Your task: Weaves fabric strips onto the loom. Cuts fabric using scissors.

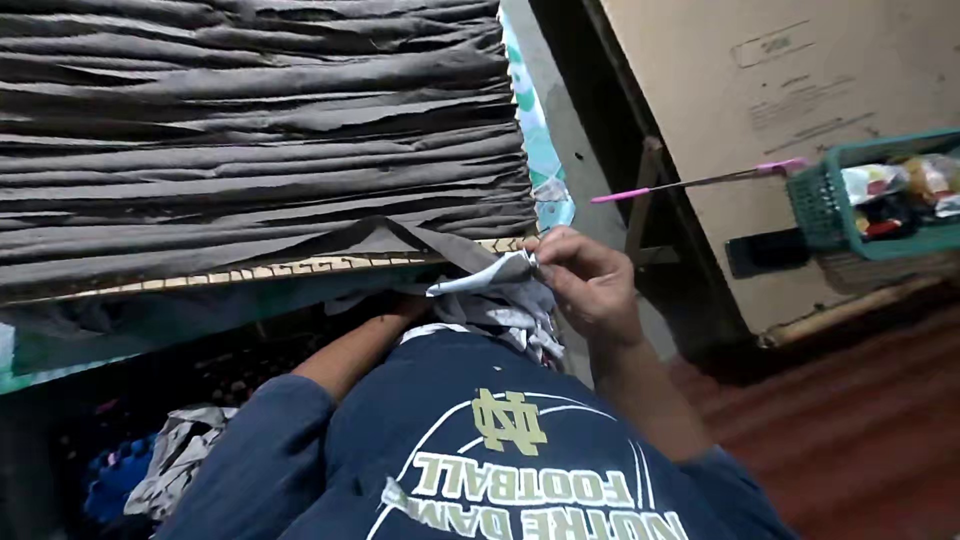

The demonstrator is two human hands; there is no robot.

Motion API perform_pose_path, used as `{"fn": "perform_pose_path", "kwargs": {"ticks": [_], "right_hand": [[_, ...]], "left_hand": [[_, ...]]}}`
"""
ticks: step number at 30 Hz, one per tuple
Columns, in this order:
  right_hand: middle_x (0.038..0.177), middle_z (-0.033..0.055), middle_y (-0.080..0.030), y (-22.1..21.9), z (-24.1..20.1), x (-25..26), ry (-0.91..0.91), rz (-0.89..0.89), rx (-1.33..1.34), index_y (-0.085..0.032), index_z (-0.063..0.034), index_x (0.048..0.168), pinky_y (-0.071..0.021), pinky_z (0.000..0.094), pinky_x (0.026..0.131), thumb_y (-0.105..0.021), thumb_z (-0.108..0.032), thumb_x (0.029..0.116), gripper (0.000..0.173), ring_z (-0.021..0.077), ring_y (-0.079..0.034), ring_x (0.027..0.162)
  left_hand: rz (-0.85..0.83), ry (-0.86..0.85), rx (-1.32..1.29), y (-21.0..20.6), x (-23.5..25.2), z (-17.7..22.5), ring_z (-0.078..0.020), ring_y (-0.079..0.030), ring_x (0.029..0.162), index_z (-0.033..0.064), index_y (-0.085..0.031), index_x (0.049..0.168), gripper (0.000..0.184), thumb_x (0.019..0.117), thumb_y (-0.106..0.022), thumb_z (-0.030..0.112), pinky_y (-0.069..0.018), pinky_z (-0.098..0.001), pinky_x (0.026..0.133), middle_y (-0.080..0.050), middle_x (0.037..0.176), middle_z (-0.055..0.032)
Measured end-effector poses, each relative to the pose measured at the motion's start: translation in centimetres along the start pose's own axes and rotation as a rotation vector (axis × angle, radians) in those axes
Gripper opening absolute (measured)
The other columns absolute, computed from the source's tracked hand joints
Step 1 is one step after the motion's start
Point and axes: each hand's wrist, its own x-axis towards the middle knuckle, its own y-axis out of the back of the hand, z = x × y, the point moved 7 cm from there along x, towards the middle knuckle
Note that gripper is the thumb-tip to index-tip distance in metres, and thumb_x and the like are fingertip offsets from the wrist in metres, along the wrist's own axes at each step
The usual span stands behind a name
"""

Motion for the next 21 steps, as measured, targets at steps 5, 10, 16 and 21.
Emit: {"fn": "perform_pose_path", "kwargs": {"ticks": [5,10,16,21], "right_hand": [[0.101,-0.0043,-0.067,-0.5,0.3,0.6,0.017,-0.007,0.031,-0.073,-0.0076,0.103,-0.0567,0.0213,0.082,-0.066,-0.006,0.0957,0.01,0.0038,-0.064,0.093],[0.102,-0.0052,-0.067,-1.4,-0.5,0.7,0.054,-0.028,0.033,-0.073,-0.0086,0.103,-0.0567,0.0208,0.083,-0.067,-0.005,0.0953,0.01,0.0031,-0.064,0.093],[0.1,-0.004,-0.066,-2.9,-3.3,-0.1,0.142,-0.1,-0.029,-0.072,-0.0079,0.102,-0.0576,0.026,0.087,-0.066,-0.005,0.0945,0.01,0.0061,-0.064,0.095],[0.101,-0.0032,-0.067,-2.7,-4.5,-1.1,0.184,-0.089,-0.018,-0.073,-0.0075,0.103,-0.0579,0.0291,0.09,-0.066,-0.005,0.0941,0.012,0.0082,-0.065,0.098]], "left_hand": [[-0.234,-0.375,-0.508,2.2,-7.2,1.3,-0.0069,-0.063,0.108,0.0046,-0.066,0.129,0.033,0.107,-0.051,0.024,-0.0507,-0.0293,0.098,-0.068,0.121,-0.0053],[0.133,-0.952,-0.839,10.8,-13.9,5.0,-0.0075,-0.068,0.104,0.0105,-0.071,0.115,0.021,0.1037,-0.058,0.023,-0.0572,-0.0291,0.093,-0.073,0.112,0.0029],[0.248,-1.115,-0.709,12.8,-15.1,10.9,-0.007,-0.063,0.107,-0.0031,-0.061,0.125,0.028,0.103,-0.053,0.012,-0.0538,-0.0268,0.093,-0.067,0.118,-0.004],[0.162,-1.146,-0.895,11.9,-16.3,12.4,-0.0048,-0.066,0.095,0.0022,-0.062,0.118,0.019,0.1004,-0.055,0.005,-0.0562,-0.0247,0.086,-0.069,0.105,0.0017]]}}
